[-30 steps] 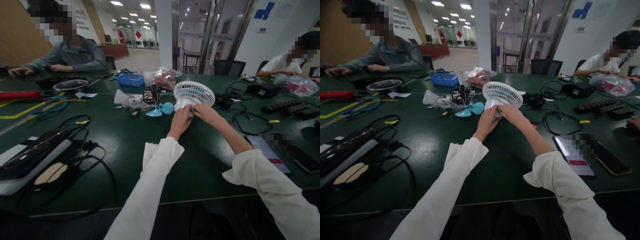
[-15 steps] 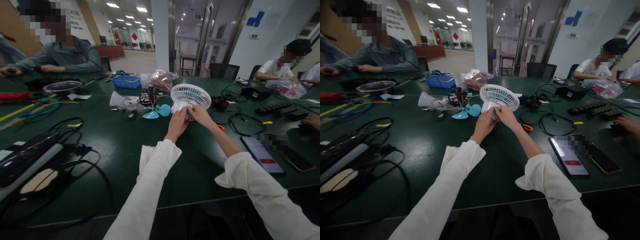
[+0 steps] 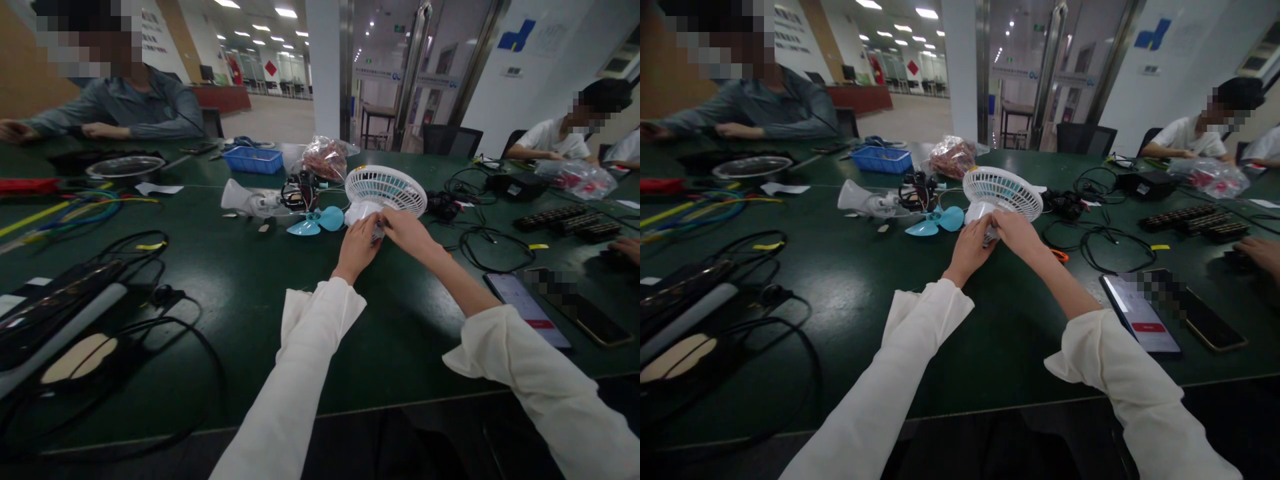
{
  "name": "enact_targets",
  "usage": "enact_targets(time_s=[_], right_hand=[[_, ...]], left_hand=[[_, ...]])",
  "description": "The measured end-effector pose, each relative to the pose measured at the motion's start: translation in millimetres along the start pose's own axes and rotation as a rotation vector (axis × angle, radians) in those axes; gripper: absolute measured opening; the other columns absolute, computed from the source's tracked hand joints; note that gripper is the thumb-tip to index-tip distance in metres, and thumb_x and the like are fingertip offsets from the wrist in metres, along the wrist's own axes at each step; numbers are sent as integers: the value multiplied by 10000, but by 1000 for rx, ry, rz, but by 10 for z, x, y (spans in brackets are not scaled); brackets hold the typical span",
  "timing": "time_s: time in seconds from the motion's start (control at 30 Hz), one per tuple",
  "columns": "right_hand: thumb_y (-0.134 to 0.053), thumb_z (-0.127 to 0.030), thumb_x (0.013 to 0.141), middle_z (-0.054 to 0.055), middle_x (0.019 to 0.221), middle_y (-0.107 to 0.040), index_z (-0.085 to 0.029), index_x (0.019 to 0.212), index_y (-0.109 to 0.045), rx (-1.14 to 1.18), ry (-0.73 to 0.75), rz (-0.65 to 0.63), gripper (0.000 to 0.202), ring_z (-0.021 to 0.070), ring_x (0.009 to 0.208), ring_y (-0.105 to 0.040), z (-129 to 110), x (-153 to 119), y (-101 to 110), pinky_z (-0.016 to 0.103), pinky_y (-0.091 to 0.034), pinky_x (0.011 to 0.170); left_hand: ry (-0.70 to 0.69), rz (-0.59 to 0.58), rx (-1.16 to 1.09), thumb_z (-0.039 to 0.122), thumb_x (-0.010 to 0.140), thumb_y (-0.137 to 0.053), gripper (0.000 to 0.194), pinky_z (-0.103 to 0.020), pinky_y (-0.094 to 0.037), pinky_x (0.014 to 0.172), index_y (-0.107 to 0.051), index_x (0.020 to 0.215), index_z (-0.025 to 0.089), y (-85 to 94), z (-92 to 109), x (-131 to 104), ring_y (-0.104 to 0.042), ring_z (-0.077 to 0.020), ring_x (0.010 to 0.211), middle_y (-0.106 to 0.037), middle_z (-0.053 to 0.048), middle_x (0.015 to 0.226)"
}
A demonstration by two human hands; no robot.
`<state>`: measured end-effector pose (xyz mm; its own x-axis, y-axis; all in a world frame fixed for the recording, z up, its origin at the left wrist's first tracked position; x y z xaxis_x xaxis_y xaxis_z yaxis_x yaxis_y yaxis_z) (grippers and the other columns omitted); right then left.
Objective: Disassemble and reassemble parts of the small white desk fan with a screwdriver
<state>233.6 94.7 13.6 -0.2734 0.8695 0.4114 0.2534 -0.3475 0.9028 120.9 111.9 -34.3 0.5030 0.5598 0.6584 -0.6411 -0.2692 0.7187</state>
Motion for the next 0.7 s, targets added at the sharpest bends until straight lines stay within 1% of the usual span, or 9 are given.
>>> enact_targets(time_s=[0.07,0.13,0.2,0.27,0.4,0.47,0.53,0.63,0.7], right_hand=[[-431,-115,860,139,957,-685,-140,1010,-583,-46,40,-11,215,239,875,-632,-28,-20,-3,308,-418,758],[-477,-148,854,138,983,-682,-134,1046,-566,-5,13,45,212,239,888,-634,-13,-27,-10,304,-428,760],[-564,-238,830,122,946,-690,-128,1065,-551,93,-79,122,259,234,855,-642,42,-27,-31,300,-448,748],[-593,-360,829,111,839,-699,-126,1002,-573,190,-198,150,292,229,779,-653,111,-23,-88,299,-470,709],[-402,-501,929,103,610,-672,-158,736,-595,430,-391,9,438,194,548,-640,209,-4,-269,294,-499,591],[-381,-503,937,98,601,-677,-168,684,-583,566,-445,-42,466,182,493,-631,239,7,-321,286,-504,532],[-449,-461,917,94,630,-692,-173,655,-582,618,-452,-54,412,185,514,-644,261,26,-321,276,-504,509],[-523,-351,881,87,627,-689,-170,621,-586,479,-376,-35,323,197,595,-662,262,64,-244,275,-506,577],[-555,-282,848,85,645,-687,-159,665,-604,323,-299,3,226,207,656,-664,234,79,-162,287,-499,653]], left_hand=[[-3,7,-1,175,850,-532,564,-391,-364,1083,-345,1381,143,-6,-2,0,-433,-227,1314,-493,-126,1393],[-11,20,-4,172,852,-529,564,-385,-361,1087,-344,1384,135,-9,-4,-3,-431,-224,1313,-487,-127,1398],[-15,33,-10,165,849,-529,569,-382,-358,1092,-342,1385,136,-14,-7,-5,-430,-217,1313,-484,-123,1404],[-5,38,-17,160,839,-538,593,-384,-359,1094,-329,1393,139,-20,-17,-6,-435,-217,1310,-485,-121,1405],[12,21,-13,136,801,-555,656,-397,-364,1091,-310,1409,132,-27,-28,-5,-433,-239,1313,-473,-129,1416],[9,8,-14,121,798,-544,645,-395,-367,1088,-324,1404,143,-20,-23,-5,-431,-237,1316,-473,-121,1419],[6,2,-20,130,813,-532,614,-392,-374,1081,-340,1395,159,-4,-17,-4,-436,-228,1313,-477,-111,1417],[-3,3,-28,149,825,-537,587,-390,-379,1074,-354,1382,173,21,-7,2,-435,-220,1312,-478,-101,1417],[-9,6,-30,147,823,-542,585,-386,-377,1074,-357,1377,175,29,-3,8,-441,-216,1306,-482,-98,1412]])
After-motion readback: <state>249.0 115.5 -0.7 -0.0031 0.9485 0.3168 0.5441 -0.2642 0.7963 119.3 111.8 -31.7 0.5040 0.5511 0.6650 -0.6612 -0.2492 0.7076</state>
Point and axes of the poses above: each hand's wrist, its own x-axis towards the middle knuckle, its own y-axis out of the back of the hand, z = x × y, the point moved 5 cm from there along x, towards the middle knuckle
